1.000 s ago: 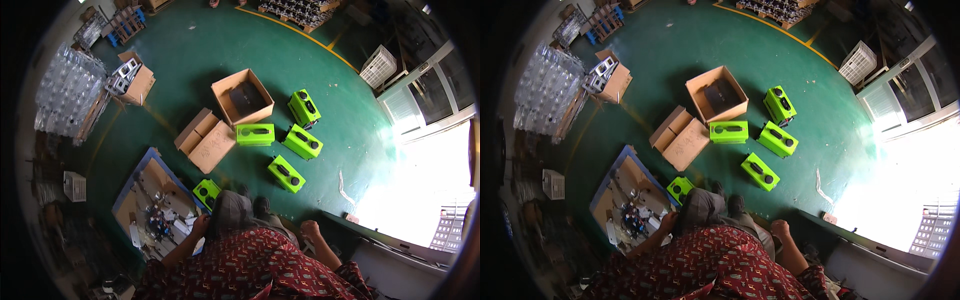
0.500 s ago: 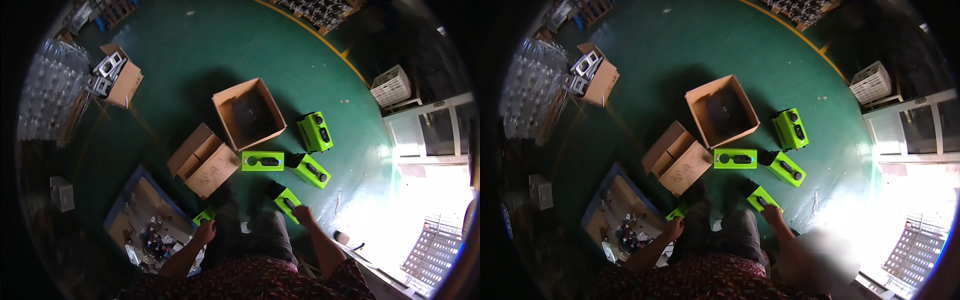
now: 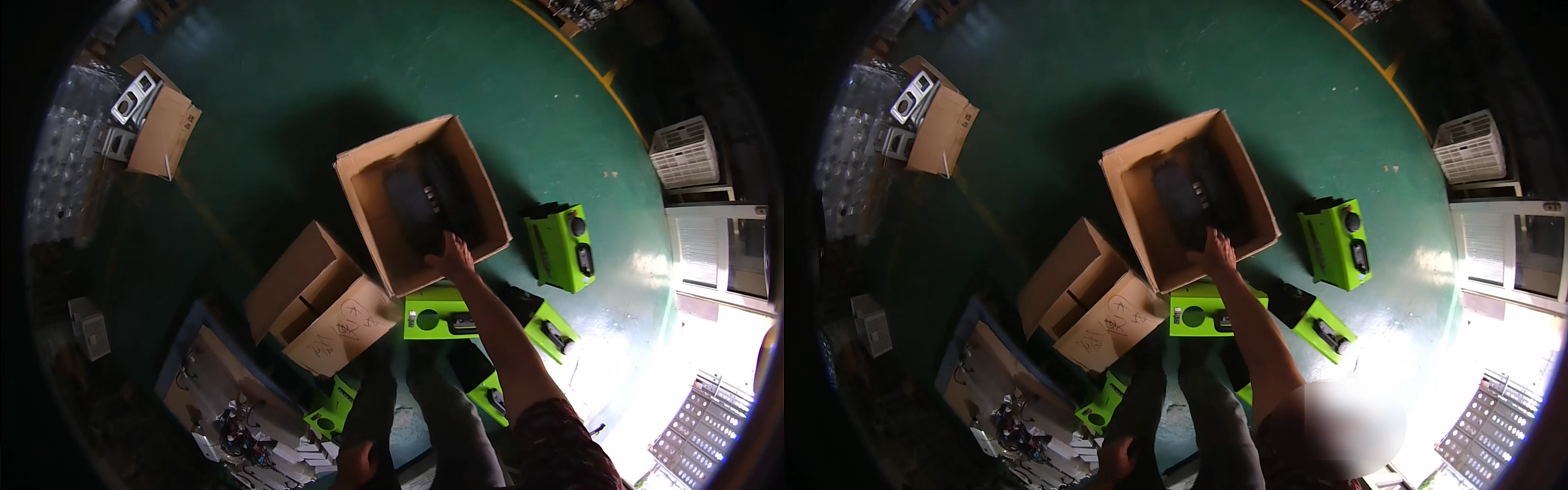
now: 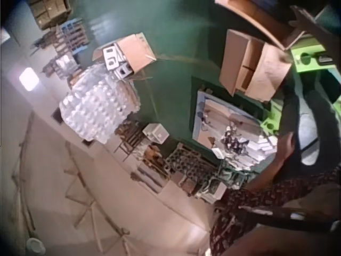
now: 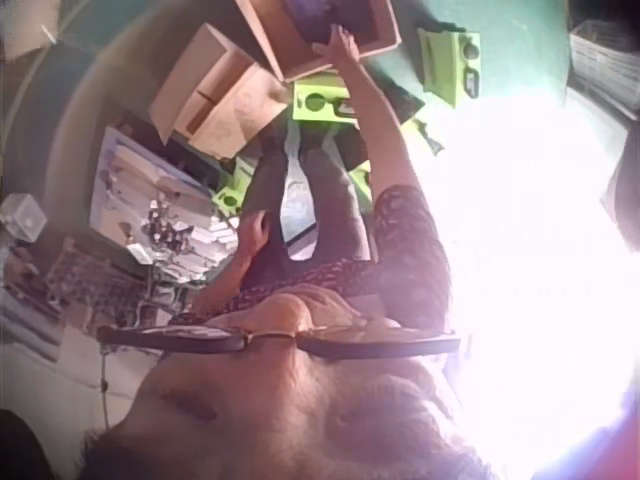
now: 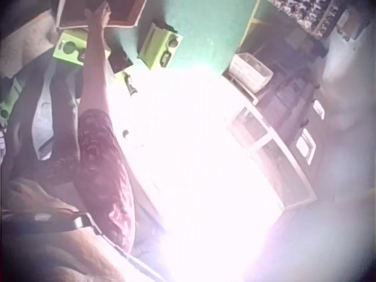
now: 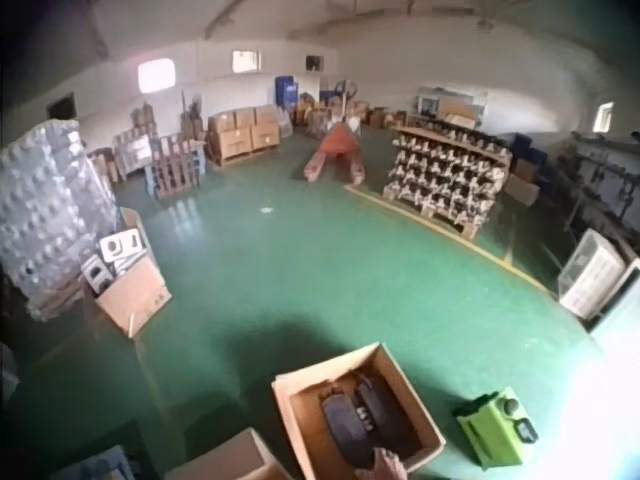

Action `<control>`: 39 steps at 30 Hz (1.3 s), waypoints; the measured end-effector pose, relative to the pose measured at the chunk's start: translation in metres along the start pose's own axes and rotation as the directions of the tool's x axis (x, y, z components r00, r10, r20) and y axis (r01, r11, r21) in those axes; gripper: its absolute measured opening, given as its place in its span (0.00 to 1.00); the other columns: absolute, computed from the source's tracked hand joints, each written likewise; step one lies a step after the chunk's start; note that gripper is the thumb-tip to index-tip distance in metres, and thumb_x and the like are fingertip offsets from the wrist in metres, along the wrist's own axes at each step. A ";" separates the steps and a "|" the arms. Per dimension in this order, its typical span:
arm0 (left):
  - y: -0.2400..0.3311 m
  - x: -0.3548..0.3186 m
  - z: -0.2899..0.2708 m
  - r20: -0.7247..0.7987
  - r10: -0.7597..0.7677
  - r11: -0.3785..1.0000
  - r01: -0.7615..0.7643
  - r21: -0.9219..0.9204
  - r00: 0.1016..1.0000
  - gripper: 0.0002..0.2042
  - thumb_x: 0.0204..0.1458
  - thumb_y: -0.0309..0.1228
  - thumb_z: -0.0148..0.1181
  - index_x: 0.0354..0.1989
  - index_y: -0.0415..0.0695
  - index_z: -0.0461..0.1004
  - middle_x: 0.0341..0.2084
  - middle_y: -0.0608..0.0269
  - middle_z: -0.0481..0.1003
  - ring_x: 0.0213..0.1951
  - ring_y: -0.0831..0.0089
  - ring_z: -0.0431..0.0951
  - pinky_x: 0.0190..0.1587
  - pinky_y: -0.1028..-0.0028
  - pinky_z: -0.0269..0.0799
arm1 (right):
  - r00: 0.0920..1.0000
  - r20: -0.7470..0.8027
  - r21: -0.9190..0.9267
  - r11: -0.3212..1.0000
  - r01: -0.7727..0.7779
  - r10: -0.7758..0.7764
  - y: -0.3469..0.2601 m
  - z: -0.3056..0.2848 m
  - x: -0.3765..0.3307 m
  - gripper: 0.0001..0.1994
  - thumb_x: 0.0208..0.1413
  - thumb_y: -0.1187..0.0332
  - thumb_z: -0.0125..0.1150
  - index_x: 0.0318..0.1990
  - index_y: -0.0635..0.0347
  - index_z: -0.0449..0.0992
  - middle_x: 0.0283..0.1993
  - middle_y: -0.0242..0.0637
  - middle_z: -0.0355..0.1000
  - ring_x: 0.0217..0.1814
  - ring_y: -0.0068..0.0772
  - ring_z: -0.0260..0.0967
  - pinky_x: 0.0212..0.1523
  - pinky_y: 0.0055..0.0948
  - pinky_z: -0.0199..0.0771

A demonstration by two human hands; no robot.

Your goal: The person uses a cordless drill to fasten screws into a metal plate, then places a green plastic casing over the plate and secures it. The person also handles a black plastic component and places it into a cardboard box.

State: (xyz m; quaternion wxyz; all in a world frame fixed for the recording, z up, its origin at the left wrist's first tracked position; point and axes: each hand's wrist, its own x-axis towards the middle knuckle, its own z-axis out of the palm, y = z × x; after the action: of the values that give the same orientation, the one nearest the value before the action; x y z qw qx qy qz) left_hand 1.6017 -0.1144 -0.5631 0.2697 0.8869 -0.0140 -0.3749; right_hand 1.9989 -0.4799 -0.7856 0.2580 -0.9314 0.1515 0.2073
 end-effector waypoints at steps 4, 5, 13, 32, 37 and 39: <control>0.057 0.012 -0.040 -0.166 -0.012 0.984 -0.018 -0.178 0.986 0.11 0.55 0.27 0.65 0.46 0.42 0.79 0.33 0.46 0.80 0.37 0.45 0.81 0.40 0.54 0.77 | 0.997 -0.013 -0.080 0.994 -0.077 0.076 -0.005 0.065 0.076 0.63 0.38 0.46 0.83 0.77 0.55 0.46 0.79 0.48 0.51 0.81 0.51 0.48 0.75 0.59 0.55; 0.065 0.018 -0.047 -0.158 -0.029 0.979 -0.004 -0.204 0.987 0.10 0.55 0.27 0.65 0.46 0.42 0.80 0.32 0.47 0.79 0.35 0.46 0.81 0.39 0.54 0.77 | 0.995 -0.031 -0.104 0.990 -0.098 0.096 -0.004 0.083 0.090 0.67 0.37 0.45 0.84 0.79 0.54 0.41 0.81 0.49 0.47 0.82 0.51 0.45 0.76 0.63 0.52; 0.076 0.036 -0.065 -0.047 -0.114 0.959 0.098 -0.265 0.992 0.08 0.55 0.28 0.65 0.43 0.43 0.80 0.27 0.49 0.78 0.30 0.48 0.80 0.33 0.56 0.75 | 0.958 -0.027 -0.263 0.923 -0.282 0.285 -0.014 0.121 0.130 0.74 0.38 0.43 0.83 0.81 0.51 0.27 0.72 0.54 0.54 0.74 0.55 0.53 0.71 0.63 0.59; 0.059 0.037 -0.024 0.033 -0.162 0.905 0.162 -0.392 0.986 0.17 0.51 0.44 0.70 0.44 0.46 0.83 0.34 0.56 0.84 0.39 0.55 0.85 0.43 0.62 0.79 | 0.964 0.253 0.729 0.672 -0.134 -0.083 -0.076 -0.107 -0.077 0.54 0.44 0.67 0.83 0.77 0.63 0.51 0.63 0.48 0.72 0.64 0.39 0.71 0.63 0.39 0.76; 0.050 0.066 0.018 -0.019 -0.218 0.383 0.068 -0.921 0.976 0.26 0.64 0.46 0.64 0.64 0.42 0.74 0.53 0.55 0.80 0.57 0.66 0.79 0.60 0.66 0.73 | 0.921 0.376 0.709 0.672 -0.212 -0.106 -0.133 -0.201 -0.241 0.55 0.41 0.67 0.85 0.76 0.61 0.54 0.65 0.47 0.71 0.65 0.39 0.69 0.64 0.40 0.75; 0.107 0.047 -0.089 0.003 -0.173 0.229 0.043 -0.973 0.985 0.30 0.69 0.49 0.56 0.75 0.49 0.62 0.64 0.63 0.72 0.64 0.72 0.71 0.65 0.66 0.68 | 0.908 0.349 0.638 0.768 -0.052 -0.229 -0.134 -0.221 -0.289 0.55 0.41 0.68 0.84 0.76 0.61 0.53 0.65 0.49 0.71 0.65 0.41 0.71 0.65 0.42 0.74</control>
State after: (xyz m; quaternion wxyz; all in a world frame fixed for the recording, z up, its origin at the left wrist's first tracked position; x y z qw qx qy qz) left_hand 1.7144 -0.1752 -0.4908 0.7331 0.5478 0.2960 -0.2736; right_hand 1.8684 -0.4390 -0.4229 0.5921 -0.7311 0.1100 0.3206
